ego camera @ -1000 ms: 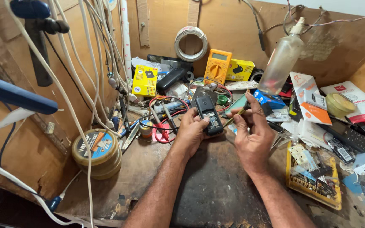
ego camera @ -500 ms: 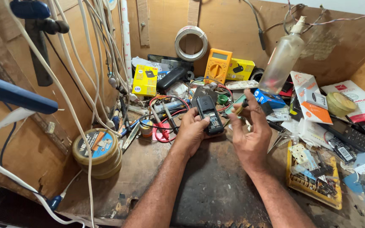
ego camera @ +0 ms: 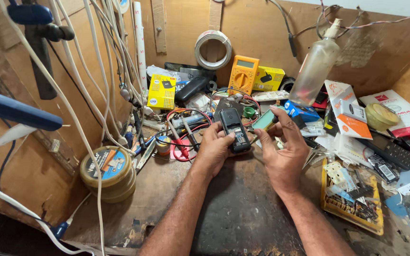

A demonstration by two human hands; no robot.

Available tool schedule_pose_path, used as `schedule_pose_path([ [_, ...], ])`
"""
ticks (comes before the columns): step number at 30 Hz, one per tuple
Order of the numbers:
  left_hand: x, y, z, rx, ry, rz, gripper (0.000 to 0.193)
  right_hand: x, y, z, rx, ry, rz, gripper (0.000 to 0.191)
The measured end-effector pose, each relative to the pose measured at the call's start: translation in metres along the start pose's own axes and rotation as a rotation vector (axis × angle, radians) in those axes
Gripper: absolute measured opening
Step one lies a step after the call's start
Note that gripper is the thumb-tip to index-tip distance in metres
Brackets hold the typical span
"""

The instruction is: The person disassembles a mobile phone, removes the back cover, and uses a prying tool to detach the battery. They then handle a small black component and a white packet before repositioning the battery within the phone chassis.

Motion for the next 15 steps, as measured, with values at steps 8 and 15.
schedule_pose_path([
  [8,-0.0015,-0.0003,-0.0002,0.019,-0.014,0.009,0.038,-0.0010,0.0012,0.0036,0.028,0.125,0.061,0.062],
  [15,-0.0035,-0.0033,0.0009,0.021,0.019,0.002,0.037,-0.0051,0.0015,-0.0016,-0.007,0.094,0.132,0.057],
])
Point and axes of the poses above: each hand's wrist, its own y-axis towards the middle knuckle, its own z-axis out of the palm, x = y × z, the point moved 4 cm from there along y, towards the middle knuckle, and after that the axes turned 2 degrees about y, right-handed, at the moved point
